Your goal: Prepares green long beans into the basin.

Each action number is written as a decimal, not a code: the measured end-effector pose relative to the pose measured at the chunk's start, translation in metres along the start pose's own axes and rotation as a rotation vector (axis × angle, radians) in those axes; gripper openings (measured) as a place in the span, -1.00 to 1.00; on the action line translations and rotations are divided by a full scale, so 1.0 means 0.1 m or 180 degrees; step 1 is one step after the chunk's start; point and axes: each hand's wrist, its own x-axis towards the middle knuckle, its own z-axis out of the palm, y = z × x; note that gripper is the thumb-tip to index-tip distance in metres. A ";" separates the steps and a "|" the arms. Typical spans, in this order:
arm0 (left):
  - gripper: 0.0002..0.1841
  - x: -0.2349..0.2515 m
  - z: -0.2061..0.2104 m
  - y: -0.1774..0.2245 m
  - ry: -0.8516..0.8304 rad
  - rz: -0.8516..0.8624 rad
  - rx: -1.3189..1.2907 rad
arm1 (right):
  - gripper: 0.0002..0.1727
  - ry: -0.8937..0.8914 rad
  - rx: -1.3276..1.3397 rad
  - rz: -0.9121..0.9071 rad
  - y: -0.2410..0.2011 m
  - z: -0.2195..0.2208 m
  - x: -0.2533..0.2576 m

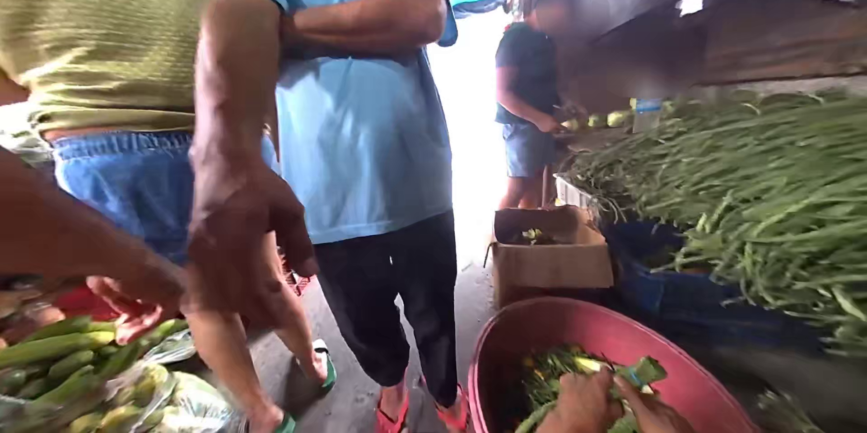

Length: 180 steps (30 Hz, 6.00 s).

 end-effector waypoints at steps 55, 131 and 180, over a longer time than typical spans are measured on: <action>-0.43 0.03 0.02 -0.15 -0.2436 0.0519 -0.3821 | -0.83 -0.0092 0.1599 -0.1121 -0.05 -0.58 0.15; -0.25 0.17 0.20 0.01 -0.0837 0.0740 -0.1749 | -0.53 -0.0384 0.1232 -0.0275 0.16 -0.30 0.06; -0.60 0.21 0.10 -0.22 -0.0901 0.0284 -0.2511 | -0.20 -0.0578 0.0218 0.0170 0.28 -0.28 0.06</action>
